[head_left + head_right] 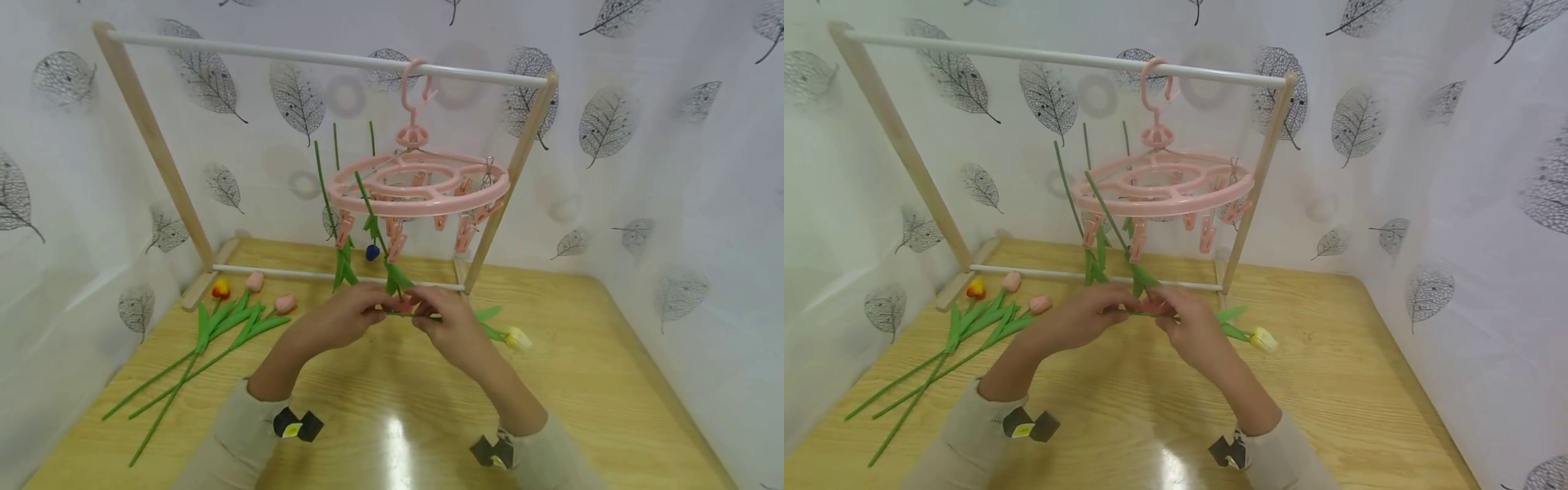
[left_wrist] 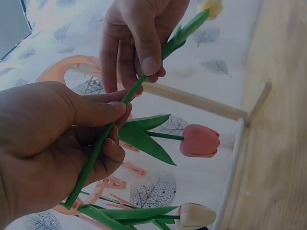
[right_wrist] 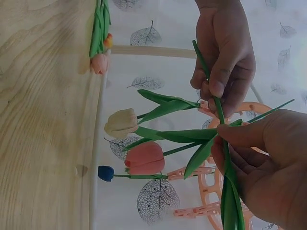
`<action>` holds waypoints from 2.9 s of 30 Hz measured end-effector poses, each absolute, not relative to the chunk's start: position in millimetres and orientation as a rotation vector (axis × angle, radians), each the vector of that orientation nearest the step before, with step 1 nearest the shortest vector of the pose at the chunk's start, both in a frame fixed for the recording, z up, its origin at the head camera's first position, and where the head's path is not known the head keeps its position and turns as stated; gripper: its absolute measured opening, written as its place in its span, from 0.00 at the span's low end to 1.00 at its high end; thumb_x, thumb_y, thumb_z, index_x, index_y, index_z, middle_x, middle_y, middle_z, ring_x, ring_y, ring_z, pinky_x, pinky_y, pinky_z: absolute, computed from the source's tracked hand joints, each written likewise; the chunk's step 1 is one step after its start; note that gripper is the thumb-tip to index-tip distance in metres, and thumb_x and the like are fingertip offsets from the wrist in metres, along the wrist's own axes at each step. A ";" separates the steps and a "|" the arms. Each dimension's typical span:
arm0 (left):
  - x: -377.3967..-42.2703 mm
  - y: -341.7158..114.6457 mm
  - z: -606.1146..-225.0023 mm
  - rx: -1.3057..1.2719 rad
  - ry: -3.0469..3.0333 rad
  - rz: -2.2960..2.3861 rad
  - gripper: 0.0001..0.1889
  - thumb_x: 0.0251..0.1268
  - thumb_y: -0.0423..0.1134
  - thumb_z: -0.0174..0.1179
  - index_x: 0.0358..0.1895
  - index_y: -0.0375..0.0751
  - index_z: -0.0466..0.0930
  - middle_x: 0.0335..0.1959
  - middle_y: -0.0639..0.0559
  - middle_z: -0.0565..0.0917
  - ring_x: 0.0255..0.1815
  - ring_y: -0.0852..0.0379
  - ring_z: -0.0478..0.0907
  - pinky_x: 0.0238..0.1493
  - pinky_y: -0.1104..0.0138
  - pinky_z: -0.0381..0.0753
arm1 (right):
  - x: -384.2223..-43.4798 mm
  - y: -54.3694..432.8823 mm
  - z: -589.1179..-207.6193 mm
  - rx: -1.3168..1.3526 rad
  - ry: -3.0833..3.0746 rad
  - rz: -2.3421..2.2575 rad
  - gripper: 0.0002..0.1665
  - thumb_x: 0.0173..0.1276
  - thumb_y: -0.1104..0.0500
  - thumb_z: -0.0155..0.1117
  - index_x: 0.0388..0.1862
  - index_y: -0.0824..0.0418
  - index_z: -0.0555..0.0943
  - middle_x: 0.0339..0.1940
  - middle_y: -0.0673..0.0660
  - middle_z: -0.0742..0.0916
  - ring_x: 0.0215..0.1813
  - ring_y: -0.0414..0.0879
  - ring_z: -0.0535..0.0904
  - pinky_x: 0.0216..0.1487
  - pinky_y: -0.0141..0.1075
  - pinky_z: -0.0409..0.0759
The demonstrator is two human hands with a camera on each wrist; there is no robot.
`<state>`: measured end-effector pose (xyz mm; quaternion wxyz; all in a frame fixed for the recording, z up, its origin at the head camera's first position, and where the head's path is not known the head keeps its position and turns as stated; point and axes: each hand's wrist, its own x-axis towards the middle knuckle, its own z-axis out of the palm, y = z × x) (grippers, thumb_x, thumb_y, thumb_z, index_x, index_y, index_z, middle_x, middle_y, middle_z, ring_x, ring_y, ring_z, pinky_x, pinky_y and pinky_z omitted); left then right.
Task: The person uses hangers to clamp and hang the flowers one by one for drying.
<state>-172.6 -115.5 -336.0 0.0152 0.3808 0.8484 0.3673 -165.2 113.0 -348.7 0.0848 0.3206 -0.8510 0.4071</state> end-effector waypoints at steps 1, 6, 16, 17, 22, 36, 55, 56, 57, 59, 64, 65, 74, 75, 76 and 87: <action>-172.3 -114.9 -335.4 1.185 2.642 1.138 0.17 0.74 0.26 0.54 0.60 0.43 0.83 0.62 0.49 0.81 0.62 0.52 0.79 0.57 0.59 0.82 | -165.2 112.9 -349.1 0.962 -2.538 1.212 0.26 0.64 0.75 0.68 0.61 0.62 0.80 0.49 0.57 0.87 0.44 0.45 0.85 0.47 0.37 0.86; -173.2 -114.7 -335.3 1.122 2.628 1.150 0.16 0.75 0.29 0.55 0.59 0.45 0.83 0.59 0.51 0.82 0.58 0.53 0.80 0.54 0.60 0.82 | -165.2 114.1 -351.6 0.973 -2.531 1.220 0.24 0.64 0.75 0.67 0.59 0.64 0.81 0.49 0.57 0.87 0.46 0.47 0.85 0.46 0.36 0.86; -167.3 -153.8 -316.1 0.779 2.657 1.292 0.17 0.77 0.42 0.57 0.65 0.50 0.78 0.48 0.53 0.83 0.42 0.54 0.78 0.42 0.60 0.81 | -169.3 127.7 -346.4 0.979 -2.564 1.272 0.24 0.65 0.75 0.65 0.59 0.62 0.83 0.52 0.59 0.87 0.48 0.50 0.86 0.49 0.35 0.86; -166.2 -157.5 -314.1 0.774 2.657 1.346 0.17 0.76 0.43 0.58 0.64 0.51 0.79 0.48 0.52 0.83 0.42 0.53 0.78 0.42 0.60 0.81 | -169.0 129.8 -345.2 0.965 -2.572 1.296 0.24 0.66 0.75 0.65 0.60 0.61 0.82 0.51 0.59 0.87 0.48 0.50 0.86 0.49 0.35 0.86; -163.5 -163.1 -308.9 0.788 2.596 1.599 0.18 0.75 0.44 0.60 0.64 0.49 0.79 0.49 0.47 0.83 0.44 0.51 0.79 0.41 0.64 0.82 | -166.7 138.3 -337.9 0.852 -2.571 1.493 0.26 0.66 0.74 0.65 0.64 0.64 0.79 0.50 0.63 0.86 0.47 0.50 0.85 0.51 0.35 0.86; -163.0 -76.3 -352.4 0.781 2.176 2.036 0.25 0.73 0.40 0.62 0.70 0.45 0.71 0.60 0.42 0.77 0.58 0.50 0.79 0.58 0.61 0.82 | -158.4 140.5 -325.4 0.711 -2.183 1.997 0.27 0.66 0.72 0.68 0.64 0.66 0.76 0.44 0.57 0.85 0.49 0.45 0.84 0.51 0.39 0.87; -156.1 -55.9 -361.6 0.808 2.128 2.000 0.26 0.71 0.36 0.63 0.71 0.48 0.71 0.62 0.46 0.80 0.51 0.52 0.81 0.55 0.62 0.82 | -158.8 131.8 -335.9 0.844 -2.028 1.670 0.29 0.60 0.79 0.68 0.61 0.71 0.76 0.58 0.62 0.78 0.59 0.40 0.78 0.63 0.35 0.79; -155.8 -55.8 -361.8 0.816 2.138 1.990 0.26 0.71 0.36 0.63 0.71 0.47 0.71 0.62 0.45 0.79 0.51 0.52 0.81 0.55 0.61 0.82 | -158.8 131.6 -336.1 0.853 -2.029 1.659 0.29 0.60 0.79 0.68 0.61 0.71 0.76 0.58 0.63 0.78 0.59 0.40 0.77 0.63 0.35 0.79; -155.6 -55.7 -361.9 0.825 2.146 1.984 0.27 0.71 0.35 0.63 0.72 0.47 0.71 0.63 0.45 0.79 0.50 0.52 0.80 0.54 0.61 0.83 | -158.8 131.8 -335.9 0.857 -2.037 1.649 0.29 0.60 0.78 0.68 0.61 0.72 0.75 0.59 0.63 0.78 0.59 0.40 0.77 0.64 0.36 0.78; -155.4 -55.7 -362.5 0.833 2.151 1.978 0.26 0.72 0.35 0.62 0.72 0.48 0.71 0.63 0.46 0.79 0.49 0.52 0.80 0.51 0.62 0.83 | -158.3 132.9 -334.4 0.854 -2.050 1.651 0.29 0.62 0.77 0.67 0.62 0.72 0.75 0.58 0.61 0.78 0.60 0.40 0.77 0.64 0.36 0.78; -155.5 -54.0 -366.1 0.873 2.149 1.946 0.26 0.72 0.34 0.62 0.71 0.50 0.72 0.58 0.46 0.80 0.46 0.53 0.80 0.48 0.63 0.85 | -154.6 141.8 -324.2 0.736 -2.079 1.776 0.25 0.71 0.69 0.63 0.66 0.70 0.72 0.55 0.55 0.81 0.57 0.41 0.81 0.61 0.32 0.80; -155.5 -53.1 -367.0 0.884 2.143 1.933 0.26 0.72 0.33 0.62 0.71 0.49 0.72 0.57 0.46 0.80 0.46 0.53 0.80 0.48 0.63 0.85 | -154.0 144.3 -321.8 0.710 -2.069 1.807 0.25 0.72 0.68 0.63 0.66 0.70 0.72 0.54 0.54 0.82 0.56 0.42 0.82 0.60 0.31 0.80; -153.6 -46.9 -373.5 0.938 2.096 1.838 0.27 0.73 0.34 0.60 0.73 0.46 0.69 0.58 0.41 0.79 0.48 0.53 0.79 0.52 0.63 0.83 | -152.8 155.6 -310.8 0.633 -1.991 1.854 0.17 0.70 0.68 0.65 0.58 0.66 0.79 0.46 0.66 0.85 0.45 0.43 0.85 0.51 0.33 0.85; -153.7 -46.4 -374.1 0.937 2.092 1.833 0.27 0.73 0.34 0.60 0.73 0.46 0.69 0.57 0.42 0.79 0.48 0.53 0.79 0.53 0.64 0.83 | -153.2 156.1 -311.0 0.630 -1.984 1.854 0.17 0.70 0.68 0.65 0.57 0.66 0.79 0.46 0.66 0.85 0.45 0.43 0.85 0.50 0.33 0.85; -153.8 -46.0 -374.7 0.935 2.083 1.832 0.27 0.73 0.34 0.61 0.73 0.46 0.69 0.57 0.42 0.79 0.49 0.53 0.79 0.53 0.64 0.83 | -153.5 156.6 -311.3 0.626 -1.979 1.854 0.17 0.70 0.68 0.65 0.57 0.66 0.79 0.46 0.64 0.85 0.45 0.43 0.85 0.50 0.33 0.85; -155.1 -49.1 -372.2 0.937 2.088 1.863 0.26 0.73 0.34 0.60 0.72 0.49 0.71 0.56 0.46 0.79 0.51 0.51 0.79 0.53 0.62 0.84 | -161.0 169.1 -303.7 0.689 -1.957 1.743 0.22 0.72 0.69 0.62 0.64 0.70 0.74 0.51 0.57 0.84 0.56 0.45 0.82 0.58 0.31 0.81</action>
